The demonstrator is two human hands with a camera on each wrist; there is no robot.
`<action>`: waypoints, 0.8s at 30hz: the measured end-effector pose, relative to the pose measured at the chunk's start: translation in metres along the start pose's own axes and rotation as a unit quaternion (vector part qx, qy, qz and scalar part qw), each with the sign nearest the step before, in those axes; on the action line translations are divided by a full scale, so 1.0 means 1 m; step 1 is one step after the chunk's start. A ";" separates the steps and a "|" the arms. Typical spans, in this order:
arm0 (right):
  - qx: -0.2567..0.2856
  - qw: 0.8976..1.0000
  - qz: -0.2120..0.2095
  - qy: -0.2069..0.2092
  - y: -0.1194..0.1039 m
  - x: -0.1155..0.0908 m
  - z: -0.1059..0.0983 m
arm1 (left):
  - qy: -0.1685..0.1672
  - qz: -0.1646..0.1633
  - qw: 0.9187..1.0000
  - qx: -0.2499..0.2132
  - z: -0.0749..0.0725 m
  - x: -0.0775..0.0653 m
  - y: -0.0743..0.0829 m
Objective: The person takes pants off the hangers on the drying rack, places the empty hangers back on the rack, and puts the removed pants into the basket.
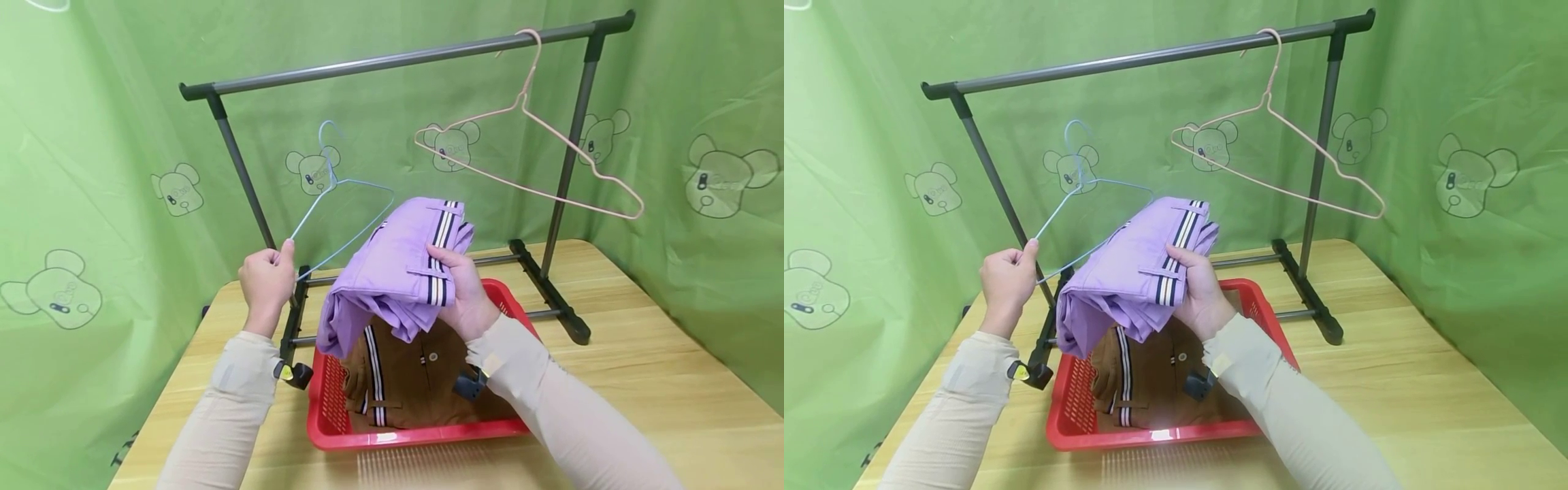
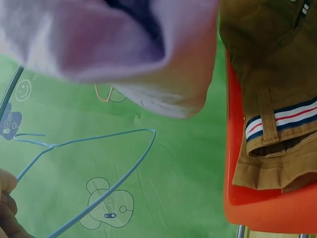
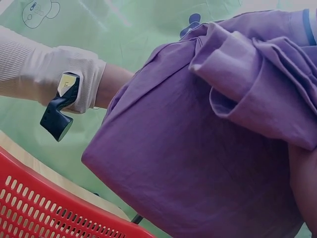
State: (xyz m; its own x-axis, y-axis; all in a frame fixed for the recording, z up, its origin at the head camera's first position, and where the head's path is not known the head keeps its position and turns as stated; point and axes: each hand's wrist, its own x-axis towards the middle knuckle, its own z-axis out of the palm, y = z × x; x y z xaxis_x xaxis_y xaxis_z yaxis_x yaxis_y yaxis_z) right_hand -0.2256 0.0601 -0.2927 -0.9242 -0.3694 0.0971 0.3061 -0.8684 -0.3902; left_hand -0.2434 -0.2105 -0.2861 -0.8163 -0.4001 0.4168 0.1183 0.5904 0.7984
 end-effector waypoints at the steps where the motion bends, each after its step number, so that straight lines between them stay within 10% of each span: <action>1: 0.001 1.000 0.003 -0.001 0.000 0.000 0.000 | 0.000 0.000 1.000 0.001 -0.001 0.000 0.000; 24: -0.048 0.998 0.032 -0.013 0.005 -0.003 -0.015 | 0.002 -0.020 1.000 0.010 -0.008 0.002 -0.007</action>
State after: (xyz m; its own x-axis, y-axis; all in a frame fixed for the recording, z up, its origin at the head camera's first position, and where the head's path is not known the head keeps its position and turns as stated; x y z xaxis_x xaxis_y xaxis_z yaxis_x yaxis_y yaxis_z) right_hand -0.2245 0.0618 -0.3088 -0.8964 -0.4334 0.0927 0.3403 -0.8071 -0.4825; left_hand -0.2412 -0.2215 -0.2872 -0.8176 -0.4270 0.3863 0.0734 0.5881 0.8054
